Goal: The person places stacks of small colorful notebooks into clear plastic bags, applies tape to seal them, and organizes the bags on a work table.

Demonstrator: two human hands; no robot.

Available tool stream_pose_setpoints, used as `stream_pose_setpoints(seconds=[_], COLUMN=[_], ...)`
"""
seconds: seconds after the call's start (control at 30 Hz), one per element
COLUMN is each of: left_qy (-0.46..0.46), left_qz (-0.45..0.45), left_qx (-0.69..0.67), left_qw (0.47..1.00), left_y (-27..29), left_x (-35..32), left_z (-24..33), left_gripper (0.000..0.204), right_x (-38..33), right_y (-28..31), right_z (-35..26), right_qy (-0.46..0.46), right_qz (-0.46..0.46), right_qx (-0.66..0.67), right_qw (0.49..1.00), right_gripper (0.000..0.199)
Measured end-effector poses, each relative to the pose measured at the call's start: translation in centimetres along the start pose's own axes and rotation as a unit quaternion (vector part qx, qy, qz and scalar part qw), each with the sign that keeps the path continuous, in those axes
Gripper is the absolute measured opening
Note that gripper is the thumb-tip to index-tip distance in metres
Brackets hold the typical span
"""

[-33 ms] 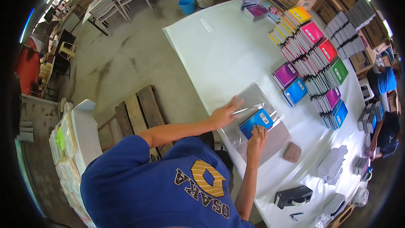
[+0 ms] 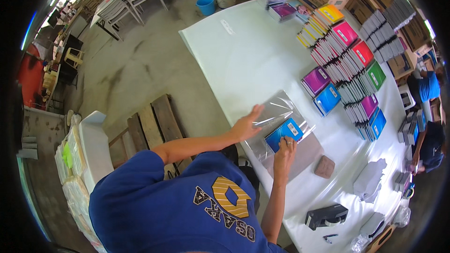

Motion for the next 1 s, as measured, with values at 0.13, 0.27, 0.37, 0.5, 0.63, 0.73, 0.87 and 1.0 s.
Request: stream_pose_setpoints(seconds=[0.13, 0.27, 0.37, 0.5, 0.63, 0.73, 0.87, 1.0], left_qy=[0.204, 0.070, -0.160, -0.300, -0.212, -0.383, -0.629, -0.596], left_qz=[0.035, -0.111, -0.050, -0.097, -0.143, -0.066, -0.071, -0.275], left_qx=[-0.104, -0.068, 0.024, 0.110, -0.030, 0.136, 0.178, 0.133], left_qw=[0.973, 0.989, 0.986, 0.943, 0.966, 0.911, 0.753, 0.742], left_y=[0.6, 0.3, -0.9, -1.4, 2.1, -0.3, -6.7, -8.1], left_x=[-3.2, -3.7, -6.2, -6.3, 0.2, 7.8, 17.8, 17.7], left_z=[-6.2, 1.1, 4.8, 5.2, 2.9, 4.6, 4.9, 13.3], left_gripper=[0.063, 0.062, 0.053, 0.054, 0.063, 0.059, 0.084, 0.085], right_x=[-0.3, 0.2, 0.8, 0.3, 0.8, 0.9, 1.2, 0.1], right_y=[-2.1, -2.4, -3.8, -5.0, -4.4, -4.4, -4.9, -3.1], right_z=[-1.7, 0.9, 1.6, 1.2, 1.0, 1.1, 0.7, 3.2], right_qy=[0.022, -0.124, -0.171, -0.251, -0.316, -0.311, -0.291, -0.315], right_qz=[0.020, 0.000, 0.000, -0.031, -0.053, -0.052, -0.082, -0.054], right_qx=[0.047, 0.148, 0.154, 0.032, 0.058, 0.062, 0.058, 0.159], right_qw=[0.998, 0.981, 0.973, 0.967, 0.946, 0.947, 0.951, 0.934], right_gripper=[0.027, 0.012, 0.015, 0.022, 0.013, 0.013, 0.013, 0.013])
Point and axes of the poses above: each hand's wrist, its own x-axis towards the middle knuckle, its own y-axis out of the back of the hand, z = x × y, the point moved 4 cm from there along x, towards the middle knuckle, and after that the axes turned 15 degrees about z, right-handed, at the moved point
